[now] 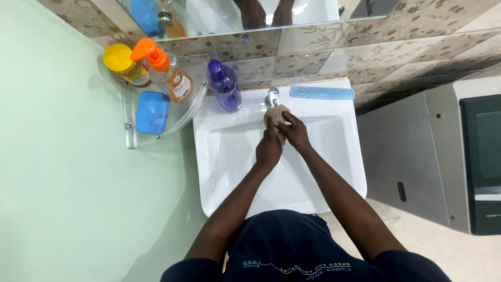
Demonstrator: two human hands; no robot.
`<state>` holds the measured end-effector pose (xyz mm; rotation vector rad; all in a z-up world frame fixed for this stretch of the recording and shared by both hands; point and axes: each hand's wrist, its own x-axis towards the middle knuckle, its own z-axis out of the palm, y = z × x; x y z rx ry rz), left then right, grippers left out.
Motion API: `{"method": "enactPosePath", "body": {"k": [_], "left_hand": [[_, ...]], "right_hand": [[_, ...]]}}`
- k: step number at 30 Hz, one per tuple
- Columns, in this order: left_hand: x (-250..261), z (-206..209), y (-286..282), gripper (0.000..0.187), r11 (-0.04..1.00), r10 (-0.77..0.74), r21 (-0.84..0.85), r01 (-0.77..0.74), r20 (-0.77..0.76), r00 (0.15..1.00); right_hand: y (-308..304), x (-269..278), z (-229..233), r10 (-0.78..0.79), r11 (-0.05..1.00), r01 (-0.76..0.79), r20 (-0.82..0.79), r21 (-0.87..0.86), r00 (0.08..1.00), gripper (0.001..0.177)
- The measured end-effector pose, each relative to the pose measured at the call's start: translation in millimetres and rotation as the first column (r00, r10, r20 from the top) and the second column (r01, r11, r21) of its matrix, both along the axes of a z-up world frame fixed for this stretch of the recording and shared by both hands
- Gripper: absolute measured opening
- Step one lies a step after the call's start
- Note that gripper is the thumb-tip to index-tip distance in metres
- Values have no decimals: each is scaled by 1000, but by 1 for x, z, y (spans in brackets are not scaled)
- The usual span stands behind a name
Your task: The person rinses a cloth in a sink, wipes the handles and body of a faucet, and then moves to another bathroom to wipe a second faucet with the cloth.
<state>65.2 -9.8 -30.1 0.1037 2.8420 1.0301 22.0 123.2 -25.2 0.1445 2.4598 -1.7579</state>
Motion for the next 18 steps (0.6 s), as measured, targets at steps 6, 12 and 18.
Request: {"method": "enactPosePath", "body": {"k": [6, 12, 18], "left_hand": [[-59, 17, -9, 105, 993, 1, 115, -32, 260, 965], [-69, 18, -11, 101, 998, -24, 55, 10, 255, 967], [-41, 24, -16, 103, 997, -78, 47, 69, 227, 971]], "right_hand": [[-10, -37, -19, -63, 985, 49, 79, 163, 995, 35], [-16, -45, -51, -62, 993, 74, -134, 89, 989, 45], [-9, -30, -43, 24, 892, 159, 395, -424, 918, 38]]}}
